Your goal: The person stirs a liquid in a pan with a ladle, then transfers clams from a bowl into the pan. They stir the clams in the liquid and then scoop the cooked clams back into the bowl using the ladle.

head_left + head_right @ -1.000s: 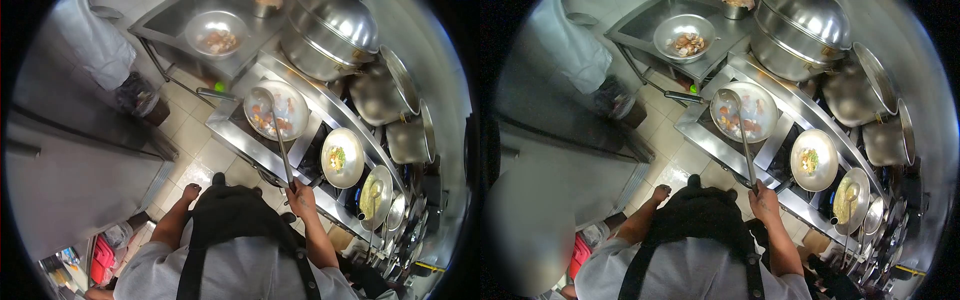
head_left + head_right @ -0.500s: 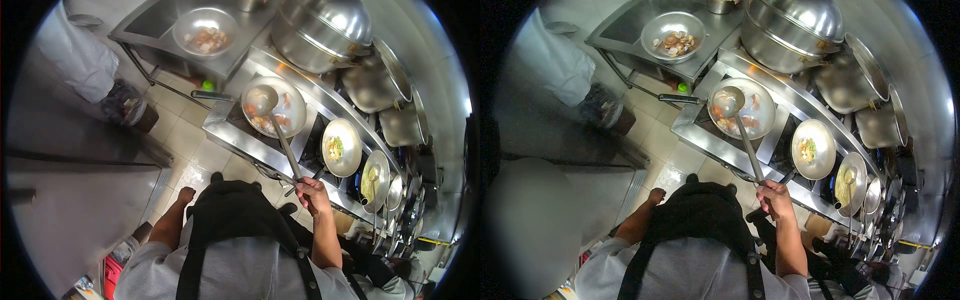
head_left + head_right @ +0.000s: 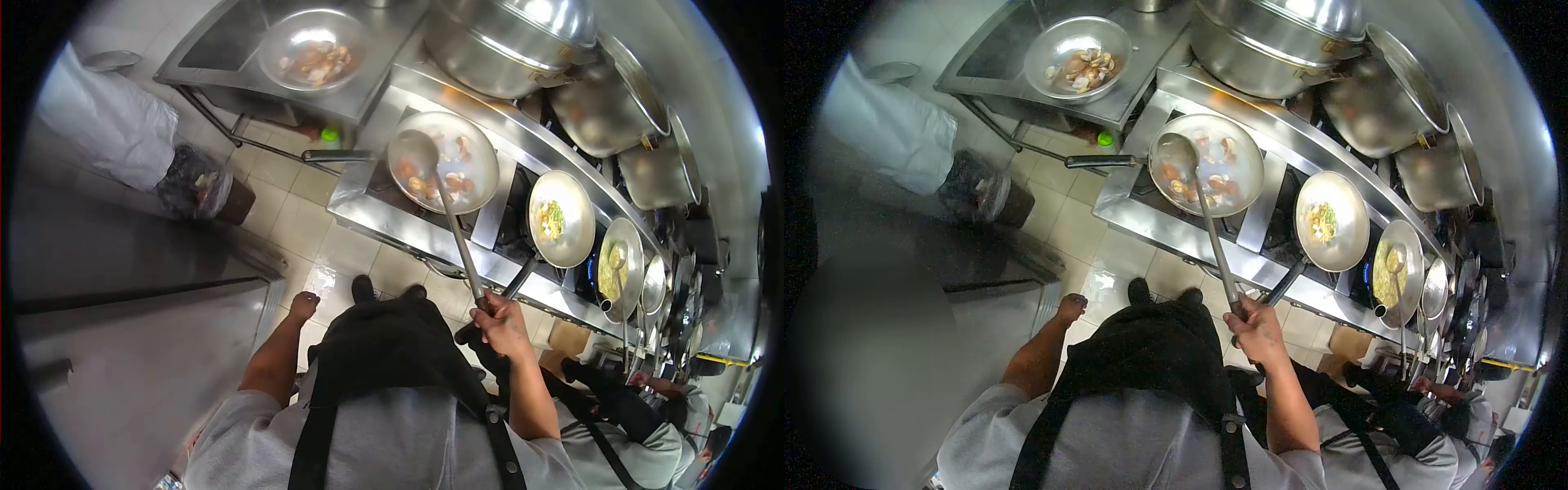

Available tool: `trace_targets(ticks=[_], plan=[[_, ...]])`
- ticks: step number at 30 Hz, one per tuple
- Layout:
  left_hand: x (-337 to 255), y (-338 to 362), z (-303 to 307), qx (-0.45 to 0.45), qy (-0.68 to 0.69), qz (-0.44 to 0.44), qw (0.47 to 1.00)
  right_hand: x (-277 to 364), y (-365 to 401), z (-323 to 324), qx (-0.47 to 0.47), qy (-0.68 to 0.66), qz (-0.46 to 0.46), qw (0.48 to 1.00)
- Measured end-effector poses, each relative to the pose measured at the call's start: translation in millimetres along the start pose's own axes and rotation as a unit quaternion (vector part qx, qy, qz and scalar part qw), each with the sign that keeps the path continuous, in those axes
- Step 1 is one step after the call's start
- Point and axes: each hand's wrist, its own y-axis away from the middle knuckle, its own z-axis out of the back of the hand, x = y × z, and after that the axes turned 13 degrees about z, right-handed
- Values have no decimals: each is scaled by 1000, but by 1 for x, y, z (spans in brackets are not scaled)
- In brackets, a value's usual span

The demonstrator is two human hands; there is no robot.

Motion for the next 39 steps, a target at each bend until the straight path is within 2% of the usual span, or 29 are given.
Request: trace_targets(ticks=[1, 2, 4, 5, 6, 7, 8, 9, 10, 12, 14, 15, 18, 19, 22, 24, 26, 27, 28, 29, 32, 33, 34, 35, 36, 38, 39], plan=[[-10, 8, 1, 27, 21, 24, 999, -12, 0, 1, 4, 108, 90, 990], [-14, 11, 0, 26, 19, 24, 999, -20, -2, 0, 3, 106, 90, 990], [-20, 19, -3, 27, 50, 28, 998, -30, -4, -1, -47, 227, 227, 946], [-26, 27, -5, 24, 49, 28, 998, -28, -4, 1, -46, 224, 228, 946], [-30, 34, -8, 12, 53, 46, 997, -22, -4, 5, -17, 97, 125, 987], [-36, 40, -9, -1, 57, 63, 996, -19, -6, 8, 14, -34, 20, 999], [-31, 36, -8, -6, 55, 63, 996, -23, -8, 13, 16, -37, 22, 999], [-16, 29, -8, 2, -49, -45, 998, -31, -10, 19, 15, -131, -10, 991], [-8, 27, -7, 9, -152, -151, 977, -36, -11, 24, 14, -224, -42, 974], [-22, 39, -13, 9, -134, -125, 983, -22, -15, 32, 2, -271, -50, 961], [-40, 52, -20, 10, 56, 69, 996, -18, -18, 42, 15, -367, -85, 926], [-45, 55, -21, 2, 94, 83, 992, -21, -20, 46, 25, -387, -85, 918], [-55, 57, -20, -3, 104, 78, 992, -21, -26, 53, 35, -401, -90, 911], [-54, 58, -21, 2, 152, 56, 987, -20, -27, 55, 40, -403, -88, 910], [-74, 70, -27, -34, 105, 67, 992, -19, -32, 58, 48, -366, -69, 927], [-75, 71, -30, -37, 124, 74, 989, -23, -31, 56, 62, -278, -35, 958], [-64, 63, -33, -38, 143, 80, 986, -24, -29, 56, 65, -265, -11, 962], [-45, 50, -32, -35, -3, 9, 999, -21, -27, 58, 75, -262, -12, 962], [-35, 42, -33, -31, -149, -60, 986, -19, -27, 61, 84, -259, -14, 962], [-101, 95, -41, -45, 51, 139, 988, -18, -27, 62, 81, -260, -19, 962], [-105, 107, -52, -53, 63, 137, 987, -25, -31, 62, 94, -185, 12, 978], [-86, 96, -54, -53, 63, 139, 987, -25, -31, 62, 95, -185, 10, 978], [-56, 75, -56, -68, -34, 27, 997, -24, -31, 62, 87, -94, 57, 990], [-40, 64, -57, -81, -129, -87, 984, -23, -31, 62, 78, -1, 104, 991], [-53, 72, -56, -80, -130, -86, 985, -27, -32, 62, 79, -2, 103, 992], [-77, 87, -50, -109, -357, -195, 907, -34, -34, 59, 25, 100, 176, 979], [-59, 76, -49, -107, -357, -195, 907, -32, -32, 58, 25, 100, 174, 979]])
